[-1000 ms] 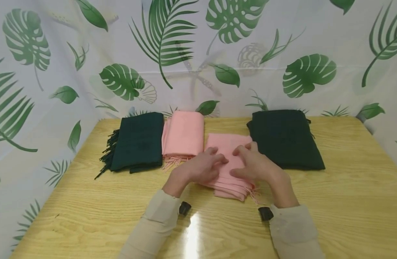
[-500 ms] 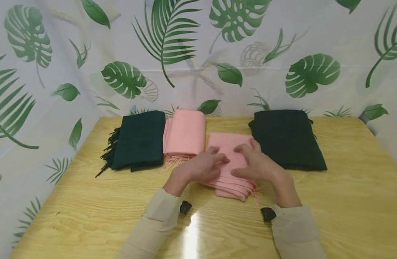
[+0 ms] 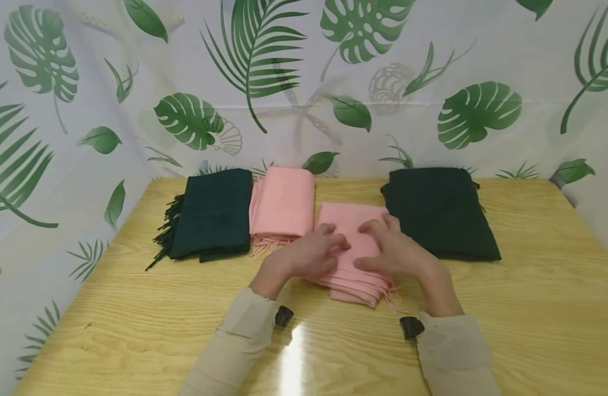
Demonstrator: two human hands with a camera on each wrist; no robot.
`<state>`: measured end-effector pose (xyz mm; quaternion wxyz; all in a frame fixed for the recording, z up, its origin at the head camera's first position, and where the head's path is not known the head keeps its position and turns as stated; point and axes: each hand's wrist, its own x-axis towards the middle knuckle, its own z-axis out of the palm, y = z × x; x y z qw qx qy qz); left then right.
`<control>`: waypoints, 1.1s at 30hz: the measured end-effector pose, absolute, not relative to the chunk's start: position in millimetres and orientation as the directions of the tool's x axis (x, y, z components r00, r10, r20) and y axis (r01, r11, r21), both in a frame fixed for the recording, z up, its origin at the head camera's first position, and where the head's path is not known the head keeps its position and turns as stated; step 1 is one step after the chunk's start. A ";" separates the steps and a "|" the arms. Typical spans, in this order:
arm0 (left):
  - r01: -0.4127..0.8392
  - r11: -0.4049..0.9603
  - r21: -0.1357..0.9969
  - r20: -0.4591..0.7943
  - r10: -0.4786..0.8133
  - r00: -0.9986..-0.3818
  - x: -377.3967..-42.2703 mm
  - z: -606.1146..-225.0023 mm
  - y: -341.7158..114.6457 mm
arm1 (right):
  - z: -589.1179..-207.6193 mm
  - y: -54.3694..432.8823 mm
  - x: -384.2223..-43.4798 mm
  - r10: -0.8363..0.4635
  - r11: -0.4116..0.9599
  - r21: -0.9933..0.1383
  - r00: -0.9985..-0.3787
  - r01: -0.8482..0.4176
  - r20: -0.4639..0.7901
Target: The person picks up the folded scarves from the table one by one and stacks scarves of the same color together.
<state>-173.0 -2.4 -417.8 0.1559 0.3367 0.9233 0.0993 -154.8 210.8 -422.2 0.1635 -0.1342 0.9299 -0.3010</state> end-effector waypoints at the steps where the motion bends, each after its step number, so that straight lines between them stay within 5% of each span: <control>1: 0.592 0.754 0.285 -0.221 0.653 -0.725 -172.8 -417.5 -2.4 | -421.9 210.7 -154.6 -0.348 0.784 -0.603 -0.910 -0.151 -0.224; 33: 0.579 0.744 0.334 -0.236 0.660 -0.713 -173.1 -416.7 -5.0 | -417.5 206.8 -153.2 -0.324 0.789 -0.599 -0.923 -0.142 -0.208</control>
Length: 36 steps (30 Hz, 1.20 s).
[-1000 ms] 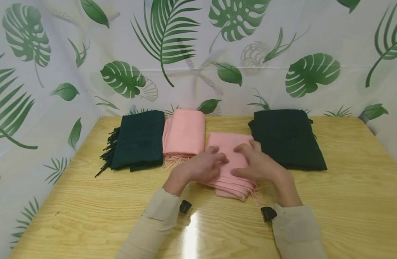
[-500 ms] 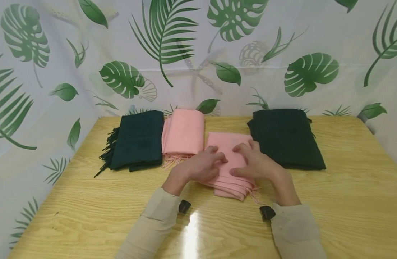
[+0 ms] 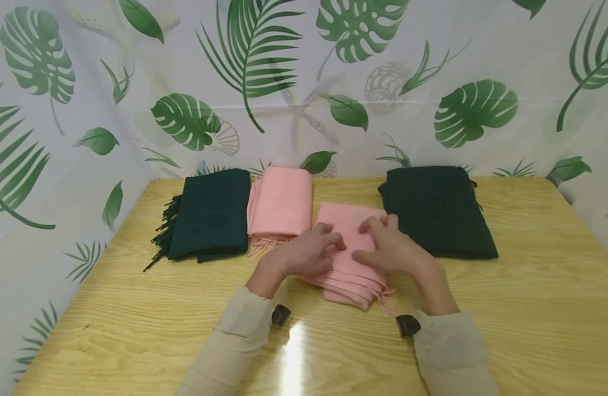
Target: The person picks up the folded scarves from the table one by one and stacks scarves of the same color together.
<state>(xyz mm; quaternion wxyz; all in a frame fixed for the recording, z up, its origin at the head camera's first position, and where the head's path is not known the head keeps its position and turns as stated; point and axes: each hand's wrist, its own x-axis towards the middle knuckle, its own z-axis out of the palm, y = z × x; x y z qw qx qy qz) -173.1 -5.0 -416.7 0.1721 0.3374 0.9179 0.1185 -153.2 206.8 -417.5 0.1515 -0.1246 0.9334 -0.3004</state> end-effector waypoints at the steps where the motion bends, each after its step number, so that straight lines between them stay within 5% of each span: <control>1: 0.576 0.745 0.337 -0.237 0.659 -0.714 -173.1 -416.6 -5.0 | -417.8 207.1 -153.6 -0.321 0.787 -0.601 -0.925 -0.140 -0.204; 36: 0.598 0.743 0.301 -0.241 0.666 -0.706 -173.9 -418.2 -4.2 | -427.1 214.3 -160.7 -0.328 0.764 -0.633 -0.920 -0.126 -0.213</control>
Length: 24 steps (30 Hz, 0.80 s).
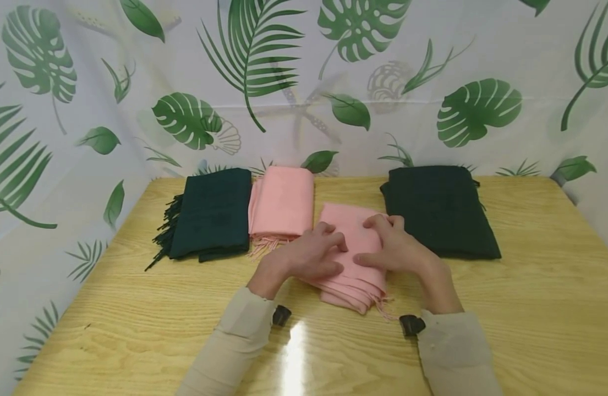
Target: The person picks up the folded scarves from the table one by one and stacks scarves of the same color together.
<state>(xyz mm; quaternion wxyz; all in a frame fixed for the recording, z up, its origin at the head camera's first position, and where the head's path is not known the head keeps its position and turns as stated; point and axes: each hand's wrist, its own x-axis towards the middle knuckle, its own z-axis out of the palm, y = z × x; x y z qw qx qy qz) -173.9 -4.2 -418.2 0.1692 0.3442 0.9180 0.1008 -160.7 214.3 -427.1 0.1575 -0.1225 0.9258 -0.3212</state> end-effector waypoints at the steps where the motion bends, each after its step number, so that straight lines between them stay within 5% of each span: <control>1: 0.597 0.743 0.301 -0.242 0.666 -0.706 -173.7 -418.0 -4.3 | -427.2 214.3 -160.9 -0.327 0.765 -0.632 -0.920 -0.125 -0.214; 24: 0.555 0.755 0.350 -0.260 0.648 -0.716 -172.6 -417.2 -6.5 | -425.4 214.4 -160.0 -0.323 0.778 -0.617 -0.917 -0.116 -0.234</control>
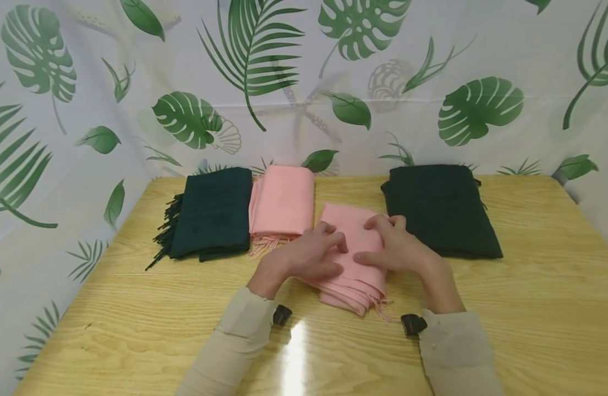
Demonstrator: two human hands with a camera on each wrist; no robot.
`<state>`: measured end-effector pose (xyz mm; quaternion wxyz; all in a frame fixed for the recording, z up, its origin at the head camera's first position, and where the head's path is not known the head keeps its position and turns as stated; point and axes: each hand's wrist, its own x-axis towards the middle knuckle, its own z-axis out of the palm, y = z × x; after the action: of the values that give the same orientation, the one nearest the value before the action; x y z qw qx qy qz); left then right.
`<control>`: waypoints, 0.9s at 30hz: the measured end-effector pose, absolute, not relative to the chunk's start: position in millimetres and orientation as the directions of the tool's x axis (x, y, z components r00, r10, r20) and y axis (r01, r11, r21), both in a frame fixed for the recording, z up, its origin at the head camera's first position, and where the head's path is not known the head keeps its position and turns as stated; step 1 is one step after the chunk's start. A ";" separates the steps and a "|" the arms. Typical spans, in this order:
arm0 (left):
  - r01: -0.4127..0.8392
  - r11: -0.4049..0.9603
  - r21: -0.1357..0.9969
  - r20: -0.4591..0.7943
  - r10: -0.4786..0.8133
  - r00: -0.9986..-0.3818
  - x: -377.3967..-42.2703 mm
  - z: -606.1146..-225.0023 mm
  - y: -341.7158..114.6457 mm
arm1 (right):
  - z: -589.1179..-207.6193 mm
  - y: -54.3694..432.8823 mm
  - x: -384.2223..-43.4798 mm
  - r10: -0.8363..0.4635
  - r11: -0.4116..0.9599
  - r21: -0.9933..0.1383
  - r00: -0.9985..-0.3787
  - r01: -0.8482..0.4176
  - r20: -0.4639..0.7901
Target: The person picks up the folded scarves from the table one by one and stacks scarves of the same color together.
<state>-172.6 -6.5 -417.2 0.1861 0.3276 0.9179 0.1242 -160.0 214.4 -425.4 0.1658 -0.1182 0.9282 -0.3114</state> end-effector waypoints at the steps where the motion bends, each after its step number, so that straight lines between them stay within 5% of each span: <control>1: 0.554 0.755 0.351 -0.261 0.647 -0.716 -172.3 -417.1 -6.4 | -425.3 214.5 -159.9 -0.321 0.777 -0.618 -0.918 -0.115 -0.234; 27: 0.535 0.765 0.359 -0.275 0.634 -0.722 -170.7 -416.7 -6.0 | -425.2 214.8 -159.7 -0.320 0.770 -0.629 -0.919 -0.110 -0.230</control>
<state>-170.7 -6.0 -416.7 0.1943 0.3181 0.9190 0.1283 -159.7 214.8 -425.2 0.1642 -0.1162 0.9262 -0.3190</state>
